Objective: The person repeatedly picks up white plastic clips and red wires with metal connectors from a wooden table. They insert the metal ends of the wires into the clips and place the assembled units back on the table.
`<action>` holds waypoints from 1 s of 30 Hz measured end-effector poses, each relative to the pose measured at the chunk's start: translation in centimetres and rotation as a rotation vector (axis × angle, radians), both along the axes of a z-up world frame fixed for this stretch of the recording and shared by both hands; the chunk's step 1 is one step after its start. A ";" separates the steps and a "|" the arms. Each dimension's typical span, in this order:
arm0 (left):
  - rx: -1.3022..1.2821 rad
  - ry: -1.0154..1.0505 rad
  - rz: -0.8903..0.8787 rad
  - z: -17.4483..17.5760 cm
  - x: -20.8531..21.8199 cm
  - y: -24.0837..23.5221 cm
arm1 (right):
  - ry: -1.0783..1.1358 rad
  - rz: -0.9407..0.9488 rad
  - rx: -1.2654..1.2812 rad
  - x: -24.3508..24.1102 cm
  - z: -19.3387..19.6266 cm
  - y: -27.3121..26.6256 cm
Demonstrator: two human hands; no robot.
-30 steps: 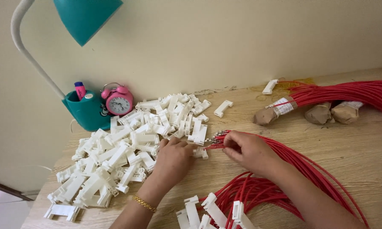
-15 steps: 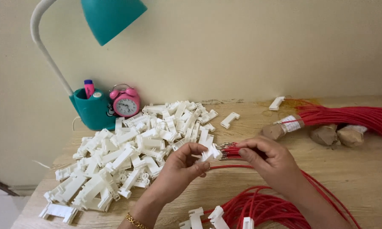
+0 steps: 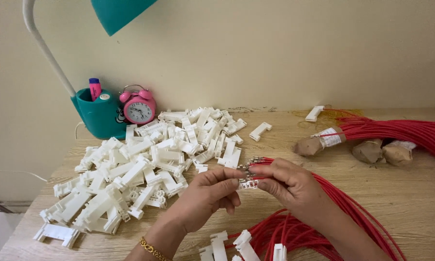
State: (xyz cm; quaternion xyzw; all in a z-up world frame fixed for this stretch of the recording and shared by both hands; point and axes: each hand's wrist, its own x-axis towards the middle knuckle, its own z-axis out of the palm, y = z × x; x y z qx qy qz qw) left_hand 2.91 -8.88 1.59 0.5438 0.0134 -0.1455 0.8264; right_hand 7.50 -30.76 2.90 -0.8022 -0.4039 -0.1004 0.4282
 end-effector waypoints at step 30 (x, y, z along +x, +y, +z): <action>-0.186 0.036 -0.003 -2.4 1.1 0.3 | -0.035 -0.253 0.036 -1.0 0.8 0.7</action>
